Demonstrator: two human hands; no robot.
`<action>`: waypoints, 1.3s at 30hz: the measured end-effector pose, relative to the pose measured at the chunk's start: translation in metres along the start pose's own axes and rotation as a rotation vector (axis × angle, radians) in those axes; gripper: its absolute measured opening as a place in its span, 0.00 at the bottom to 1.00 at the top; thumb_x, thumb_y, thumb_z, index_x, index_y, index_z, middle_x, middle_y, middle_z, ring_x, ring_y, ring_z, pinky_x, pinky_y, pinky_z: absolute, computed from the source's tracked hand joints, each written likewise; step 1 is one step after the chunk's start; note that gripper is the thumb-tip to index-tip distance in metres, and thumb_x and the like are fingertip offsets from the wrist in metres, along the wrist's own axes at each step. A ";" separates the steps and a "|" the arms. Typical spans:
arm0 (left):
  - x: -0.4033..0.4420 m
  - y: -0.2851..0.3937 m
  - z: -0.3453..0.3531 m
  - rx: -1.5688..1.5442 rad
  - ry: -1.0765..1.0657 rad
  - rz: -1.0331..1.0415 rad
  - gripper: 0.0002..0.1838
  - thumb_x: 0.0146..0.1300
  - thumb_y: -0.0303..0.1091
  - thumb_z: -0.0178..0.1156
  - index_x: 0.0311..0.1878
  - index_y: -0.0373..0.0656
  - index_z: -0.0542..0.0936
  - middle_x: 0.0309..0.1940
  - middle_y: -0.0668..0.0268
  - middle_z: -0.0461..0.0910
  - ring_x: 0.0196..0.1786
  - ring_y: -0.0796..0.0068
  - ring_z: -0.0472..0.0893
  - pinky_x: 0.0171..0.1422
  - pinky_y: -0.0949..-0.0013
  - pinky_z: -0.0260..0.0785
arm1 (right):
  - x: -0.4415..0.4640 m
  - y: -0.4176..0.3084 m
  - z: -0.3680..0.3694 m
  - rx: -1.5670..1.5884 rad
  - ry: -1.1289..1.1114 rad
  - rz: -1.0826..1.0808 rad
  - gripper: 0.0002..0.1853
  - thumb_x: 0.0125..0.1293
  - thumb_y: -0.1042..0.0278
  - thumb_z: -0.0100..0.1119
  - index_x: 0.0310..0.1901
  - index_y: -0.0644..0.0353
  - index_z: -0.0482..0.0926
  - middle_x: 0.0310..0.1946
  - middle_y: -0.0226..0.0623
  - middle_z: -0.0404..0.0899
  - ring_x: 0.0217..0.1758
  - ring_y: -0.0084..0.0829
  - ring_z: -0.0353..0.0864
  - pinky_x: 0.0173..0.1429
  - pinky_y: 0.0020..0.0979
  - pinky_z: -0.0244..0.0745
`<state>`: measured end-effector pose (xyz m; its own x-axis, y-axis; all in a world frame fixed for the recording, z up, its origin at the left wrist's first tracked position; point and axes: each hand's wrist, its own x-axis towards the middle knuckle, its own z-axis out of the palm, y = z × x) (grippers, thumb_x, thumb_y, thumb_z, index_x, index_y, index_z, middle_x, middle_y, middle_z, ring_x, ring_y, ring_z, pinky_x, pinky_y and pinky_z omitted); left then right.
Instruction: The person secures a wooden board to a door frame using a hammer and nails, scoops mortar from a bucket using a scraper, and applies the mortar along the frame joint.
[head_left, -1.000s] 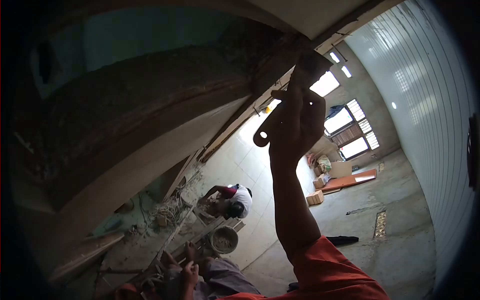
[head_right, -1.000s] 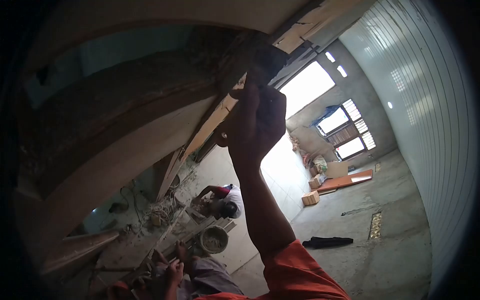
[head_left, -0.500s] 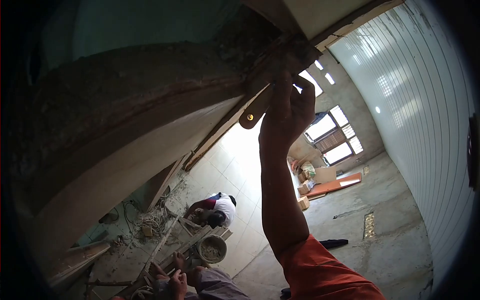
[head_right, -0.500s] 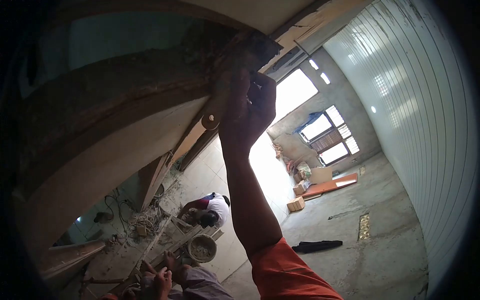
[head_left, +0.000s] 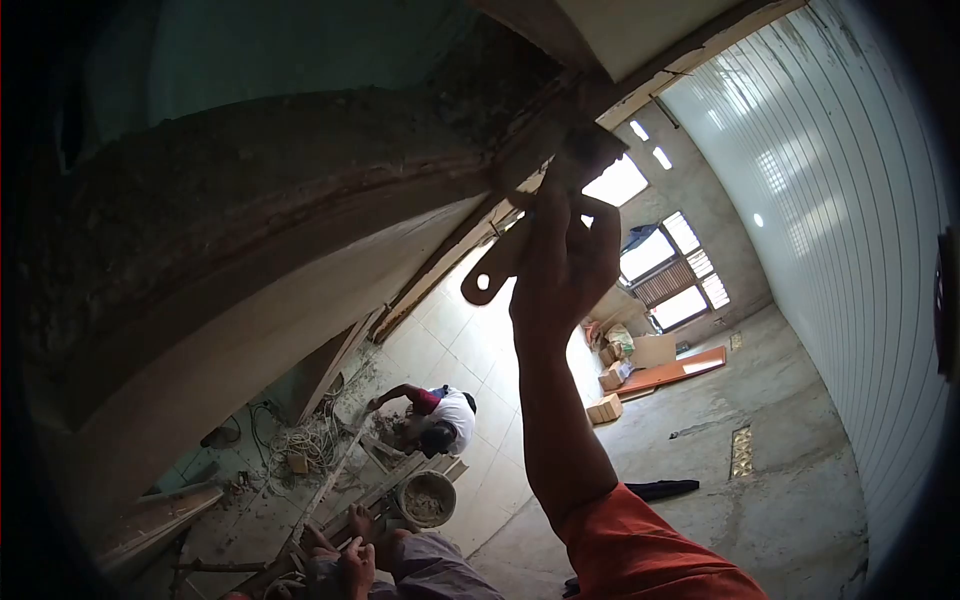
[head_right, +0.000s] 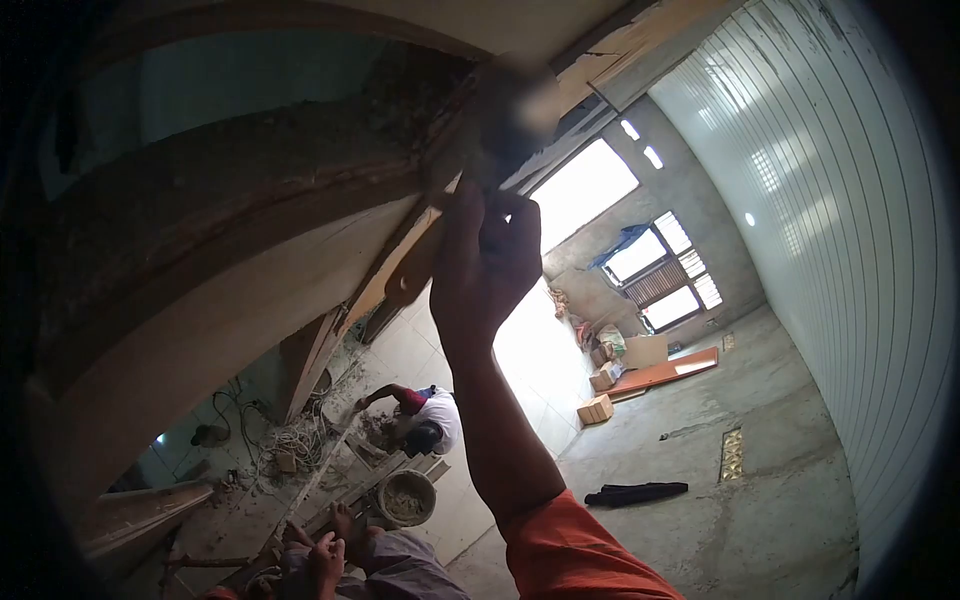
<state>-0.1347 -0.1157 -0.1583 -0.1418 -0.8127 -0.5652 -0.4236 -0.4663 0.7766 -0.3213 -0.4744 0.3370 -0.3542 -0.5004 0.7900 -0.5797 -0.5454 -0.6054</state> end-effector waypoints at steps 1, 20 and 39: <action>-0.001 0.001 -0.001 -0.003 -0.003 -0.003 0.29 0.69 0.48 0.64 0.62 0.31 0.82 0.41 0.48 0.89 0.47 0.50 0.89 0.52 0.52 0.80 | -0.003 -0.002 -0.001 0.001 0.000 0.001 0.11 0.78 0.65 0.62 0.43 0.64 0.75 0.34 0.44 0.90 0.31 0.20 0.86 0.34 0.21 0.77; 0.002 0.004 0.002 -0.026 -0.021 -0.012 0.31 0.68 0.48 0.64 0.63 0.29 0.81 0.42 0.46 0.89 0.47 0.50 0.89 0.52 0.52 0.80 | 0.030 -0.013 0.022 0.139 0.007 0.054 0.09 0.75 0.68 0.65 0.41 0.63 0.76 0.24 0.36 0.85 0.25 0.16 0.80 0.29 0.19 0.69; 0.002 -0.010 0.010 -0.010 0.062 0.056 0.30 0.68 0.48 0.63 0.62 0.30 0.82 0.37 0.52 0.90 0.45 0.50 0.89 0.52 0.53 0.80 | -0.025 -0.003 0.015 0.235 -0.054 0.325 0.10 0.76 0.68 0.64 0.39 0.61 0.74 0.21 0.35 0.82 0.17 0.18 0.76 0.19 0.23 0.64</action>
<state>-0.1398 -0.1097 -0.1698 -0.1095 -0.8575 -0.5027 -0.4077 -0.4225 0.8095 -0.2995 -0.4702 0.3180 -0.4485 -0.7037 0.5511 -0.2578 -0.4885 -0.8336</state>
